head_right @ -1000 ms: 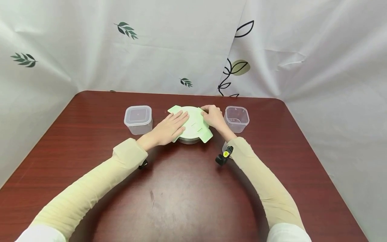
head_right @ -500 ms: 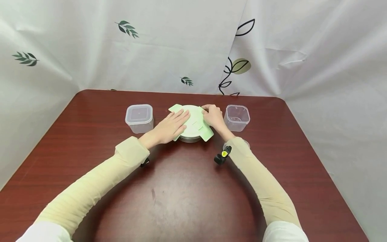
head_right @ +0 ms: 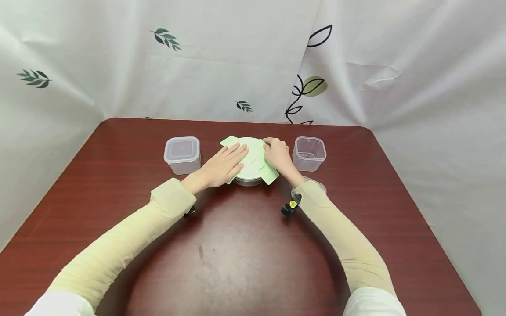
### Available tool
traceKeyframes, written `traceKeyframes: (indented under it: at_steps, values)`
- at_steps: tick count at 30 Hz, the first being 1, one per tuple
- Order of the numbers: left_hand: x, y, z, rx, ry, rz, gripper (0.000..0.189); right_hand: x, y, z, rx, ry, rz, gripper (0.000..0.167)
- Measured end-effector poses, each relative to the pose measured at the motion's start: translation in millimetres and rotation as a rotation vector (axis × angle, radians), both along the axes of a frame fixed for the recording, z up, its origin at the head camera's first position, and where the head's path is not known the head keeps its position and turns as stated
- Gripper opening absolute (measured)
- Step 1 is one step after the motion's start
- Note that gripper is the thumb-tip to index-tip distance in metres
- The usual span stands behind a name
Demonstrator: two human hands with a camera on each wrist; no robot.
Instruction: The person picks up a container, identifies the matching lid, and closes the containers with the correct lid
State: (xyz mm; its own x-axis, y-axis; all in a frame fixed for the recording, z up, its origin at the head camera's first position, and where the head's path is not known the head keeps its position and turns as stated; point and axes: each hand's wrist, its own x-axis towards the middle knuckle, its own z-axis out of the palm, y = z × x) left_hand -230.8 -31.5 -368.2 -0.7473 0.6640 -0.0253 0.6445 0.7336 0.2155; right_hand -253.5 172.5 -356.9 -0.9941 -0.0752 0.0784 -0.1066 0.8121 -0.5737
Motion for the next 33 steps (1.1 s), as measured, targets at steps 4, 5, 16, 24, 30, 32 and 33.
traceKeyframes:
  at_steps: [4,5,16,24,30,32,33]
  values:
    - [0.7,-1.0,0.6,-0.001,-0.007,0.002,0.055,-0.3,0.3,-0.5,0.025,0.004,0.025,0.036]
    - [0.8,-1.0,0.8,-0.004,-0.01,0.003,0.055,-0.4,1.4,-0.3,0.032,-0.006,0.039,0.037]
    - [-0.5,-1.4,2.9,-0.003,-0.012,-0.012,0.056,3.5,16.2,1.8,0.087,-0.01,0.19,0.042]
    - [-1.2,-1.1,3.7,-0.004,-0.021,-0.009,0.056,15.0,27.2,4.8,0.082,0.16,0.42,0.035]
    - [-1.3,-1.2,3.1,-0.012,-0.025,-0.012,0.056,28.7,35.2,8.6,0.145,0.188,0.615,0.038]
    - [-1.5,-1.3,2.9,-0.015,-0.024,-0.011,0.056,32.7,37.0,9.8,0.161,0.188,0.672,0.041]
    - [-1.5,-1.6,2.6,-0.016,-0.023,-0.011,0.056,34.7,37.8,10.4,0.165,0.184,0.696,0.042]
